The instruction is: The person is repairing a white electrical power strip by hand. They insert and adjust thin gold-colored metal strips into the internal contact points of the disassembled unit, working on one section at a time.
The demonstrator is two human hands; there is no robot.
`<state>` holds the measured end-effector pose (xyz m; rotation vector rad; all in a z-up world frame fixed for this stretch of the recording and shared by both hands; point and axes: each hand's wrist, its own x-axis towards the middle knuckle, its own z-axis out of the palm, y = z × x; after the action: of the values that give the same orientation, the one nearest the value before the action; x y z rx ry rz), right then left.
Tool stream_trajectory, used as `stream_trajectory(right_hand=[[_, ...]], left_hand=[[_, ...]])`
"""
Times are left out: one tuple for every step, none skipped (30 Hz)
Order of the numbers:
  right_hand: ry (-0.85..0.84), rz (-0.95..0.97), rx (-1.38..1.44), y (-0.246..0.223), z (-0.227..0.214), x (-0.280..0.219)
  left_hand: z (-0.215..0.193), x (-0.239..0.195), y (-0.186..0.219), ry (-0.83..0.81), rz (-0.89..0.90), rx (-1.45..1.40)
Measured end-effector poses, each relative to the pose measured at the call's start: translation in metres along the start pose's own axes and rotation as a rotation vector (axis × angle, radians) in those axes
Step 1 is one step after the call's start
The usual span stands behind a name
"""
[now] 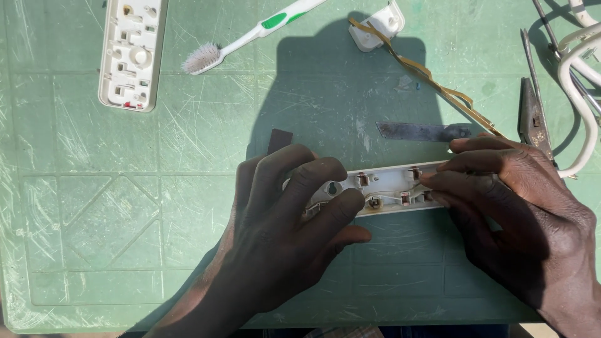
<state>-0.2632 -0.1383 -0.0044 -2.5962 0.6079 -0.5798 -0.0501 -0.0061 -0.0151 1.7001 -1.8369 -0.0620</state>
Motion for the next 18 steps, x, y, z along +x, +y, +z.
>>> stream_trajectory(right_hand=[[0.000, 0.006, -0.004, 0.001, -0.003, 0.002], [-0.027, 0.019, -0.011, 0.001, -0.005, 0.004], [-0.053, 0.031, -0.018, 0.001, -0.008, 0.007], [-0.053, 0.036, -0.021, 0.001, -0.008, 0.006], [-0.065, 0.062, -0.034, 0.002, -0.008, 0.005], [-0.078, 0.088, -0.047, 0.003, -0.008, 0.005], [-0.076, 0.091, -0.049, 0.002, -0.011, 0.005], [-0.115, 0.125, -0.036, 0.001, -0.013, 0.005], [-0.156, 0.160, -0.019, -0.001, -0.015, 0.005], [-0.155, 0.164, -0.018, 0.003, -0.011, 0.005], [-0.179, 0.147, -0.059, 0.007, -0.008, 0.004], [-0.204, 0.130, -0.100, 0.011, -0.006, 0.003], [-0.203, 0.131, -0.099, 0.014, -0.003, 0.000], [-0.171, 0.110, -0.124, 0.016, 0.000, -0.002], [-0.138, 0.088, -0.147, 0.017, 0.004, -0.004], [-0.136, 0.086, -0.142, 0.017, 0.004, -0.004], [-0.135, 0.086, -0.135, 0.016, 0.004, -0.004], [-0.135, 0.086, -0.128, 0.016, 0.004, -0.004]], left_hand=[[0.002, 0.002, 0.002, -0.002, 0.004, -0.006], [0.004, 0.005, 0.003, -0.032, 0.001, -0.030], [0.005, 0.007, 0.005, -0.062, -0.003, -0.052], [0.008, 0.009, 0.008, -0.064, 0.001, -0.056], [0.012, 0.012, 0.011, -0.079, -0.045, -0.085], [0.015, 0.016, 0.013, -0.095, -0.090, -0.115], [0.016, 0.019, 0.016, -0.096, -0.087, -0.117], [0.017, 0.023, 0.019, -0.111, -0.140, -0.169], [0.017, 0.026, 0.022, -0.130, -0.196, -0.219], [0.017, 0.027, 0.023, -0.133, -0.195, -0.220], [0.018, 0.029, 0.024, -0.148, -0.233, -0.222], [0.018, 0.030, 0.025, -0.164, -0.272, -0.224], [0.019, 0.031, 0.026, -0.165, -0.272, -0.223], [0.019, 0.033, 0.026, -0.171, -0.289, -0.229], [0.018, 0.034, 0.026, -0.177, -0.307, -0.232], [0.018, 0.034, 0.026, -0.179, -0.309, -0.228], [0.018, 0.035, 0.025, -0.186, -0.318, -0.230], [0.019, 0.035, 0.025, -0.193, -0.328, -0.232]])
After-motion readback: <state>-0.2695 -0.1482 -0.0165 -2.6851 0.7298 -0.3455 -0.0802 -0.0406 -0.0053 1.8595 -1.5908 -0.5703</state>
